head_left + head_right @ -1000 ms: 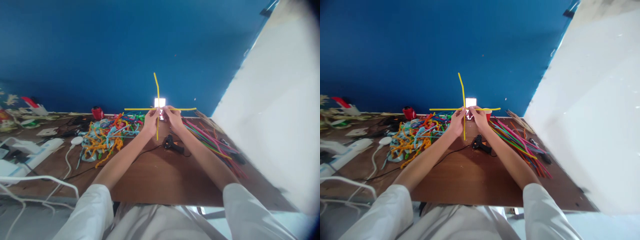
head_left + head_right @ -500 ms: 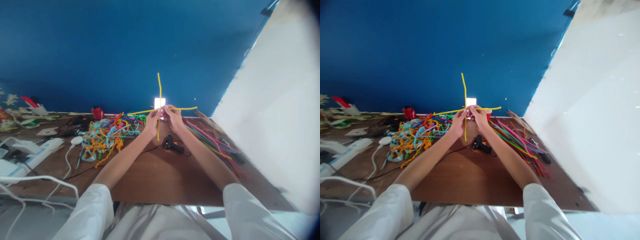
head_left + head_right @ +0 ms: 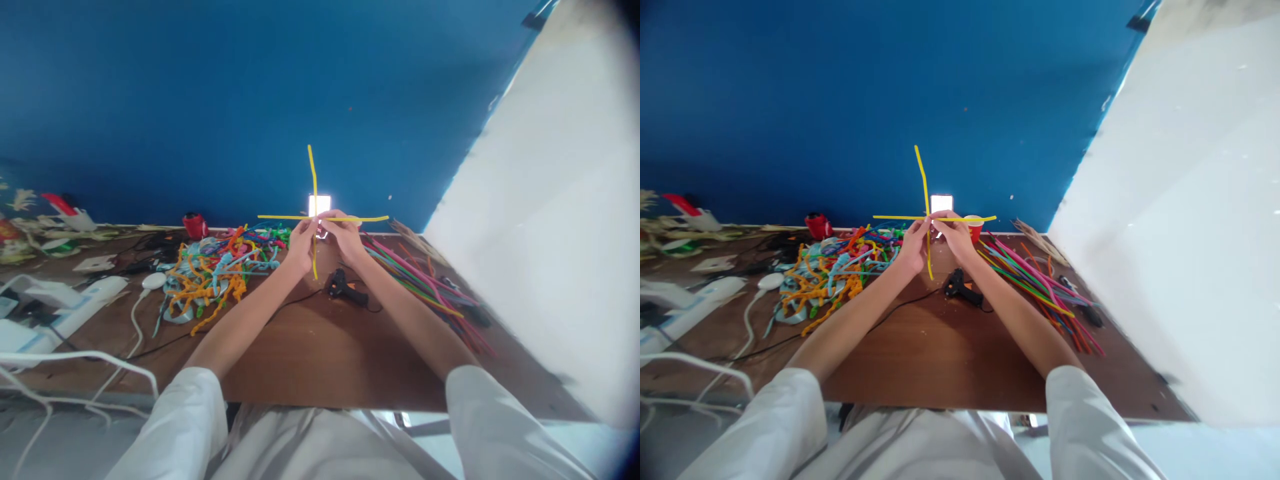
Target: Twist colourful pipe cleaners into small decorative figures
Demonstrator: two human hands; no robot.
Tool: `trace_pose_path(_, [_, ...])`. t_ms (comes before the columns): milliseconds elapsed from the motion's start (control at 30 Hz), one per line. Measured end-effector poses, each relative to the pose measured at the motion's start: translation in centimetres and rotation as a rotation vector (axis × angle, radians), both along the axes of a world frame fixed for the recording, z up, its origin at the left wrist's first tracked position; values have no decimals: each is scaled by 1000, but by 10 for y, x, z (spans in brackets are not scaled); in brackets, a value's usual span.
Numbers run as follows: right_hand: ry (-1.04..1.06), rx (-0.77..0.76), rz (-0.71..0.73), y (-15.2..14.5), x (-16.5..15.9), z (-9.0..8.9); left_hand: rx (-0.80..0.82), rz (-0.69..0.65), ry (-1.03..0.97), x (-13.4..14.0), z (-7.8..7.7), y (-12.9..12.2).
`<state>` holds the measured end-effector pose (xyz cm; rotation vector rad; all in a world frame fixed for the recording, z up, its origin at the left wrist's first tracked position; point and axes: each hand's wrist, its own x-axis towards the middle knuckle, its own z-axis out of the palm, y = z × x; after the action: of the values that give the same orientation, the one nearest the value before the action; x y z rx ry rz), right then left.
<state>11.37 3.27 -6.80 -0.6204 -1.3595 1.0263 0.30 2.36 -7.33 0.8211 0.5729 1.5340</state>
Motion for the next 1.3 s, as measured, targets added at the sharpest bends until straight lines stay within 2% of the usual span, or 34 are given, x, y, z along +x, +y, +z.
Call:
trace_pose_path(167, [-171,141,-114,2,2,0,-42,9,-23,-2,-3,3])
trace_pose_path(367, [-589,561,-373,0,15,7,-78,29,-34,-8,1,6])
trace_pose_path(467, [-711,660,-411,1,21,8,-112,4,-37,-11,5,6])
trace_pose_path(600, [-762,707,-438,2,26,8,-136,-17,-21,-11,9,3])
trace_pose_path(767, [-828,721,-515,-3,30,12,-40,10,26,-10,13,-3])
trace_pose_path(1033, [-873,764,-542,1,35,11,6,69,253,-16,12,1])
trace_pose_path(1167, [-853,782,-560,2,35,11,157,148,419,-24,16,1])
trace_pose_path(1300, [-878,804,-576,0,34,13,270,173,546,-30,23,1])
